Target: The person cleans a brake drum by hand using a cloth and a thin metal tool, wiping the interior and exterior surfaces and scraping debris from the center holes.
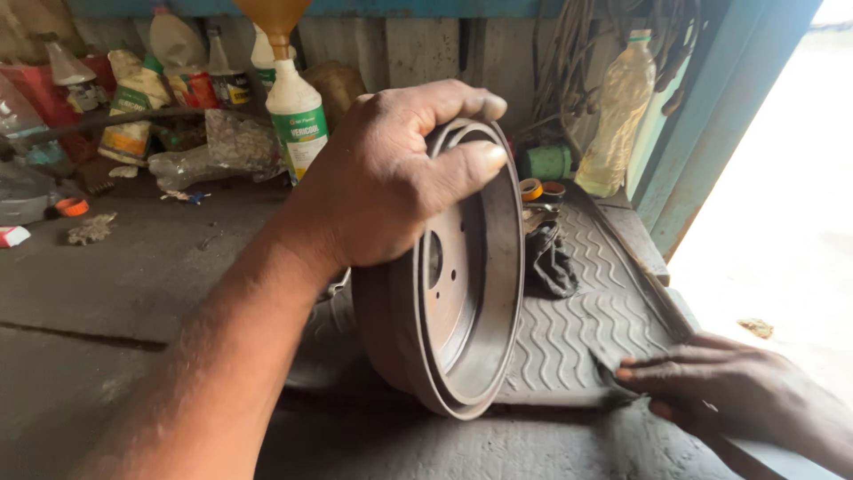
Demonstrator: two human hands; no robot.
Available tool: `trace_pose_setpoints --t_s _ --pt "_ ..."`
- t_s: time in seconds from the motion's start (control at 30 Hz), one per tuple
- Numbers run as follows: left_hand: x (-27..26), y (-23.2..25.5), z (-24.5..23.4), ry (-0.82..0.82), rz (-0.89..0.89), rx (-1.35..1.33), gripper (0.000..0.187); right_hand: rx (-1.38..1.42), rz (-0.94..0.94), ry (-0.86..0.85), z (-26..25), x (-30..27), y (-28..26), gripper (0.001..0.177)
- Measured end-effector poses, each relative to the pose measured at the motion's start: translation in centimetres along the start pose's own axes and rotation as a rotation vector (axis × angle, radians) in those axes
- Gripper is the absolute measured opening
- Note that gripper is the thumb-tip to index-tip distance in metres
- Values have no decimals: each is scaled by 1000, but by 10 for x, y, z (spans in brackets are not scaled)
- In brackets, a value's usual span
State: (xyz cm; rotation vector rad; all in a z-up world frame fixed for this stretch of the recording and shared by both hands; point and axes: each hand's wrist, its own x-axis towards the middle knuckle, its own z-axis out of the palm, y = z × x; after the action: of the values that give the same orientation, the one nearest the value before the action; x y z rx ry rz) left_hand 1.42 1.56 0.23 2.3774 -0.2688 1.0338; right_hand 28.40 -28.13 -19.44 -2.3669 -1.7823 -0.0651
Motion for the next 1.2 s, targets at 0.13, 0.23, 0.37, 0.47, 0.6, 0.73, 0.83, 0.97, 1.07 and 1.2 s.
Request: trace_pose_setpoints --t_s 0.13,0.23,0.37,0.47,0.6,0.73,0.83,0.97,1.07,1.2 --pt "16 -16 -4 -72 -171 -16 60 -13 -236 225 -12 -28 -4 33" --pt "25 -32 -5 -93 -137 -39 59 369 501 50 -7 -7 -7 25" --pt "35 -39 -2 -102 -115 -79 56 1019 562 361 -22 19 -43 32" --pt "36 -37 9 -118 -132 -77 55 1070 345 520 -39 34 -92 32" --pt "46 -28 10 -123 -191 27 54 962 482 478 -60 74 -123 27" --pt "45 -34 9 -145 -236 -44 54 1223 548 481 -48 82 -119 25" --pt "39 -41 3 -149 -128 -135 52 1361 589 463 -42 81 -112 23" --pt "33 -41 -2 -119 -115 -54 53 1329 594 382 -48 87 -121 23" --pt "30 -37 -2 -94 -148 -18 53 1272 621 328 -54 91 -129 23" --pt "24 -28 -2 -77 -147 -16 52 1167 604 213 -56 89 -124 24"
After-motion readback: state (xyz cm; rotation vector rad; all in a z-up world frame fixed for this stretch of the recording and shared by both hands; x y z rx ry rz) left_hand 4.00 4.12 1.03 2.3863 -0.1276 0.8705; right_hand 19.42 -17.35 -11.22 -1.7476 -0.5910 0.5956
